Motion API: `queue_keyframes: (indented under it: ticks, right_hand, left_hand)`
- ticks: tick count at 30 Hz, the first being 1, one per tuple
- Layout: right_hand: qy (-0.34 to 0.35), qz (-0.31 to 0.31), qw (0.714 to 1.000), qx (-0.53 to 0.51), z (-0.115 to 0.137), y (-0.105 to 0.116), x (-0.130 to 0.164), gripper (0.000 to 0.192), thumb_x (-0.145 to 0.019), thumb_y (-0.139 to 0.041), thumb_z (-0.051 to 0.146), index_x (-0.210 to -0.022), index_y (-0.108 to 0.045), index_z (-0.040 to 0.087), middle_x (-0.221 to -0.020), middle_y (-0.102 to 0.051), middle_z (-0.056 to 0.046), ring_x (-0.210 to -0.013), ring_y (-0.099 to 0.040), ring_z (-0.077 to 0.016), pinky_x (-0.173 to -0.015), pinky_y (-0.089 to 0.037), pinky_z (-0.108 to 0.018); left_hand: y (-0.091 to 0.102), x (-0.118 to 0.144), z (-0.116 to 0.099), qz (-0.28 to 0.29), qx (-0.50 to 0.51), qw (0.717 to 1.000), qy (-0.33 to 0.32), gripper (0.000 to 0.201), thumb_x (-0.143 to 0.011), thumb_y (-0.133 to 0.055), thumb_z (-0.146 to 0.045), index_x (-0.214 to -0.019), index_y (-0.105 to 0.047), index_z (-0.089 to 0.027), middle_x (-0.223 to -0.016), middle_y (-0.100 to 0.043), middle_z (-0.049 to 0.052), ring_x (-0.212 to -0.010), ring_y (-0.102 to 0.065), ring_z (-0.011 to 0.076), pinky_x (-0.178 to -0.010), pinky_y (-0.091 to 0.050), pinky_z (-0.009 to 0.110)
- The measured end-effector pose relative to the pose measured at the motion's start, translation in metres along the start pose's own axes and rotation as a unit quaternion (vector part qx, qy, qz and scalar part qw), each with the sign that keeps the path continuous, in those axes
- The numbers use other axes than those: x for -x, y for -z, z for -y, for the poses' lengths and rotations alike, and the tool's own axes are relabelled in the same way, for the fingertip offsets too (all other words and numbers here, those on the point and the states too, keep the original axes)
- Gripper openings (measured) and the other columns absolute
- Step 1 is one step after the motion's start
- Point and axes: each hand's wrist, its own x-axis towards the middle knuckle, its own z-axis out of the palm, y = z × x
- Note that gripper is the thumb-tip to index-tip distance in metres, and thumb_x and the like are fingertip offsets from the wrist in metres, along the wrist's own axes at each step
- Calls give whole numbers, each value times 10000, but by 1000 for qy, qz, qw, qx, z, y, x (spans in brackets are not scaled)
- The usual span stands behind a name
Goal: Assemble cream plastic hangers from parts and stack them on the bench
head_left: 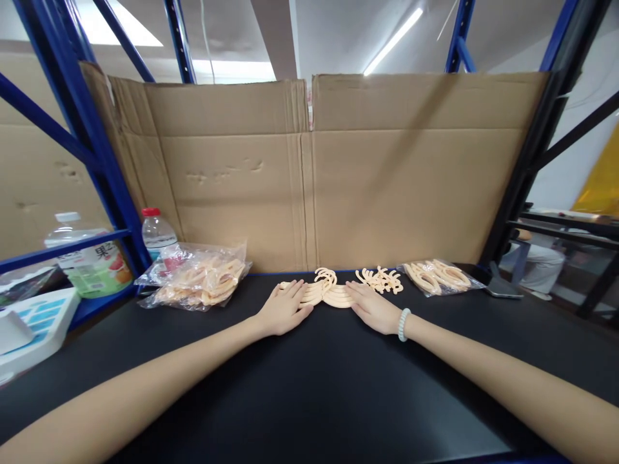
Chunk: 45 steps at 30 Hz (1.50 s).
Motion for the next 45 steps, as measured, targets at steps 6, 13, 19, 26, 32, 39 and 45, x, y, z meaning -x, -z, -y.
queue_keyframes:
  ticks: [6, 13, 19, 26, 32, 39, 45]
  right_hand:
    - [1, -2, 1000, 1, -5, -1, -1, 530, -935, -297, 237, -1410, -357, 10, -1478, -328, -201, -1388, -269, -269, -1155, -212, -456]
    - [-4, -13, 1000, -3, -8, -6, 0, 545, -942, -311, 304, -1414, -364, 38, -1482, -331, -185, -1388, -272, -277, -1155, -214, -462]
    - [-2, -41, 999, -1, -9, -8, 5, 567, -942, -332, 347, -1405, -367, 21, -1470, -345, -204, -1391, -259, -295, -1147, -233, -484]
    - [88, -138, 986, 20, -4, -2, 17, 408, -907, -421, 213, -1298, -491, 119, -1318, -520, -166, -1257, -442, -284, -1057, -369, -505]
    - [115, -165, 979, 40, 4, 6, 18, 310, -861, -460, 123, -1152, -564, 139, -1081, -590, -142, -1011, -541, -259, -883, -475, -460]
    - [96, -150, 983, 50, 6, 5, 19, 256, -859, -448, 118, -1075, -582, 144, -975, -580, -121, -918, -553, -248, -803, -500, -405]
    - [73, -137, 987, 50, 5, 3, 21, 251, -876, -422, 136, -1078, -568, 161, -1009, -573, -105, -887, -586, -223, -771, -520, -366]
  left_hand:
    - [-1, 2, -2, -29, 20, 999, 6, 627, -933, -292, -511, -1442, -323, -146, -1499, -310, 153, -1385, -284, 310, -1102, -188, 548]
    - [-5, 8, 0, -69, 45, 997, -4, 547, -910, -393, -399, -1402, -349, -166, -1475, -374, 134, -1361, -331, 309, -1105, -163, 580]
    - [-6, 11, 0, -148, 51, 987, -29, 317, -842, -458, -233, -1154, -497, -192, -1215, -599, 84, -1167, -512, 246, -1086, -227, 503]
    - [-2, 13, -4, -185, 29, 981, -49, 86, -746, -464, -121, -789, -492, -190, -848, -599, 41, -854, -550, 212, -753, -390, 339]
    - [-2, 13, -4, -185, 23, 981, -61, 68, -753, -483, -125, -744, -513, -185, -750, -610, 16, -728, -553, 176, -685, -358, 306]
    - [-3, 15, -6, -191, 9, 980, -58, 73, -771, -481, -143, -735, -535, -177, -746, -620, 30, -725, -554, 181, -694, -352, 313]
    - [-3, 16, -6, -192, -5, 980, -59, 91, -784, -473, -151, -744, -550, -177, -737, -625, 32, -710, -554, 180, -693, -348, 316]
